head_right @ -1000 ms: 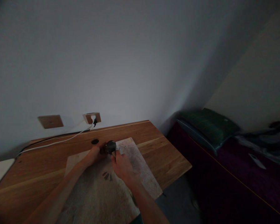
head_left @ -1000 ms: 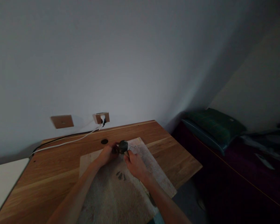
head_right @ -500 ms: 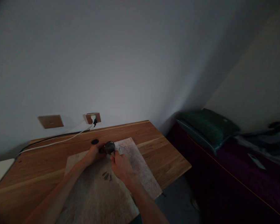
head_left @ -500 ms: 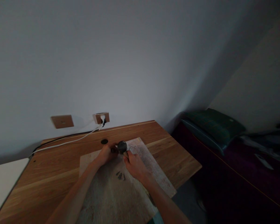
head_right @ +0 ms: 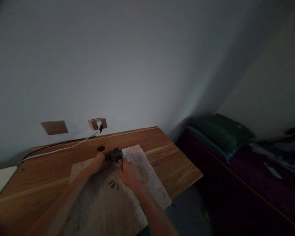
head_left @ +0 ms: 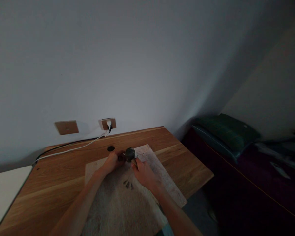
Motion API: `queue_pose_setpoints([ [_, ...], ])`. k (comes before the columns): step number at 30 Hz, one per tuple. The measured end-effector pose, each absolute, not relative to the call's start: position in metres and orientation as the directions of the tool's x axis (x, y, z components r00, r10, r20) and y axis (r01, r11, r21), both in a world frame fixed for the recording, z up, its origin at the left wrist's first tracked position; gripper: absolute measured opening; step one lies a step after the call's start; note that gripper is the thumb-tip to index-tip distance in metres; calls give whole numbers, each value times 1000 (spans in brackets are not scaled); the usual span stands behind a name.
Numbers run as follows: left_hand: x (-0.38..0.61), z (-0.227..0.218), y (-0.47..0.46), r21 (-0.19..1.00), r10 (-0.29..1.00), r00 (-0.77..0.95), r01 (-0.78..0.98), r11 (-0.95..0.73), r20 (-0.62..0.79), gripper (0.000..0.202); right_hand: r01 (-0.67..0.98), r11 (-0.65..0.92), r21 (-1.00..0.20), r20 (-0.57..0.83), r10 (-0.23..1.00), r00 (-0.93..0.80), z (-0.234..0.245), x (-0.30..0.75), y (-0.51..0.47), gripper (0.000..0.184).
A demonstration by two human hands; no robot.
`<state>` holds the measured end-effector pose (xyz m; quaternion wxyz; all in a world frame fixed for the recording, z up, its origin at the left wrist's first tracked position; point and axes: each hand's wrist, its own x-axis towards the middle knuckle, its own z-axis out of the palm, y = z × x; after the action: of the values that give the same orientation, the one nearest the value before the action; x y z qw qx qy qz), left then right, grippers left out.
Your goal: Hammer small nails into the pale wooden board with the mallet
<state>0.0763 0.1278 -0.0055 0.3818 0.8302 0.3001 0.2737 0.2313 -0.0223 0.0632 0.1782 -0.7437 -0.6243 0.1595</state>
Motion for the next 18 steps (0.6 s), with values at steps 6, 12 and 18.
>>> queue_pose_setpoints([
  [6,77,-2,125,826,729,660,299,-477,182,42,851,-257,-458,-58,964,260,59,243,-47,29],
  [12,69,26,122,693,685,701,395,-603,198,36,869,-257,-423,-78,966,248,37,250,-63,34],
  [18,62,60,91,595,509,858,442,-671,-63,14,868,-271,-416,-84,962,260,30,249,-62,35],
])
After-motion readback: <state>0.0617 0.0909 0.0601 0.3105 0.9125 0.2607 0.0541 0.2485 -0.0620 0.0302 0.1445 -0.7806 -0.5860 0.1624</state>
